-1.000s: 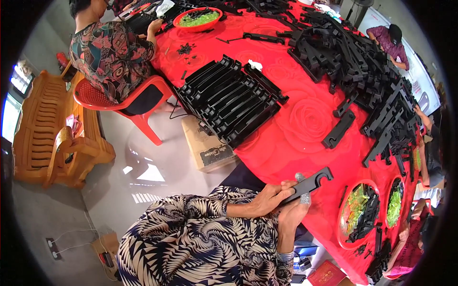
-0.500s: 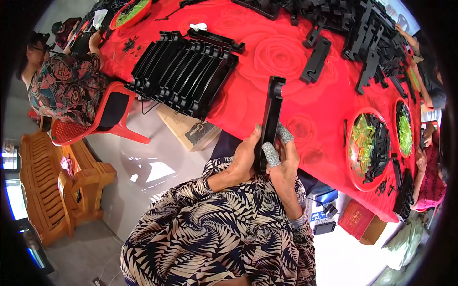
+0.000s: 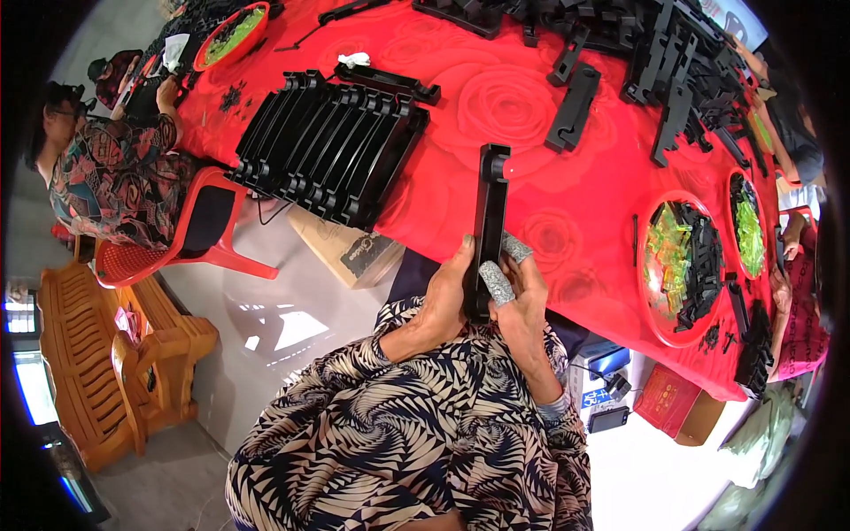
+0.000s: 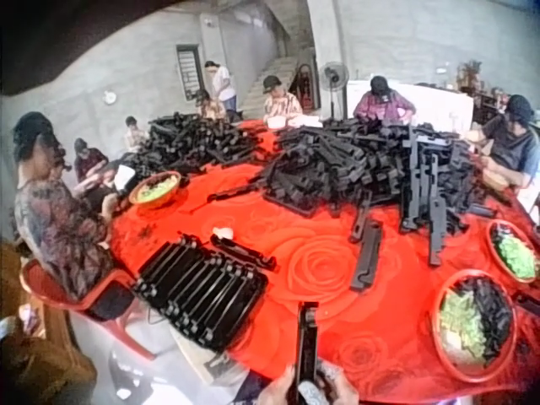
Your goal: The person cleans black plastic housings and components with a cloth, then assembles them by hand.
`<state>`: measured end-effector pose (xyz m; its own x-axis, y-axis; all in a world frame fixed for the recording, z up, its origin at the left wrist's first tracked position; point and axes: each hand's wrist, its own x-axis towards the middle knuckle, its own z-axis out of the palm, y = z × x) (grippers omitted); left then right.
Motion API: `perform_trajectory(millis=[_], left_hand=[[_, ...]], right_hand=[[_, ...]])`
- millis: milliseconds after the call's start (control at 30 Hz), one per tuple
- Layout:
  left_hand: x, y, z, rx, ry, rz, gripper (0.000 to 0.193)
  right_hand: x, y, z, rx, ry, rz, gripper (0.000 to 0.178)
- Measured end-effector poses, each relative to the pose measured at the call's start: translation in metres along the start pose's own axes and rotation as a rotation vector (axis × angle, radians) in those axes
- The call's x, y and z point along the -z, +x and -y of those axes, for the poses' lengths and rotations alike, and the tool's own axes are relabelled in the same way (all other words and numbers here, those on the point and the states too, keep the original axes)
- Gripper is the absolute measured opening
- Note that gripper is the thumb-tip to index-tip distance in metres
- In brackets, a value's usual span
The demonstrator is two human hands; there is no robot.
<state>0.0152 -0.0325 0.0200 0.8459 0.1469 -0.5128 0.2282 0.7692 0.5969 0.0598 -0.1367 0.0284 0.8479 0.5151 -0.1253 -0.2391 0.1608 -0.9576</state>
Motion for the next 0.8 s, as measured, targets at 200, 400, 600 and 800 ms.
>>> perform_trajectory(millis=[200, 400, 600, 800], left_hand=[[0.003, -0.003, 0.002, -0.093, 0.276, 0.011, 0.061], [-0.003, -0.004, -0.004, -0.096, 0.279, -0.041, 0.064], [-0.006, 0.0, 0.001, -0.155, 0.311, -0.128, 0.055], [0.011, 0.007, 0.015, -0.308, 0.433, -0.148, 0.045]], right_hand=[[0.005, -0.003, 0.011, -0.123, 0.009, -0.066, 0.045], [0.011, 0.001, 0.013, 0.451, -0.552, -0.269, 0.054], [0.009, 0.0, 0.024, 0.699, -0.96, -0.176, 0.055], [0.008, -0.003, 0.016, 0.594, -1.001, -0.085, 0.067]])
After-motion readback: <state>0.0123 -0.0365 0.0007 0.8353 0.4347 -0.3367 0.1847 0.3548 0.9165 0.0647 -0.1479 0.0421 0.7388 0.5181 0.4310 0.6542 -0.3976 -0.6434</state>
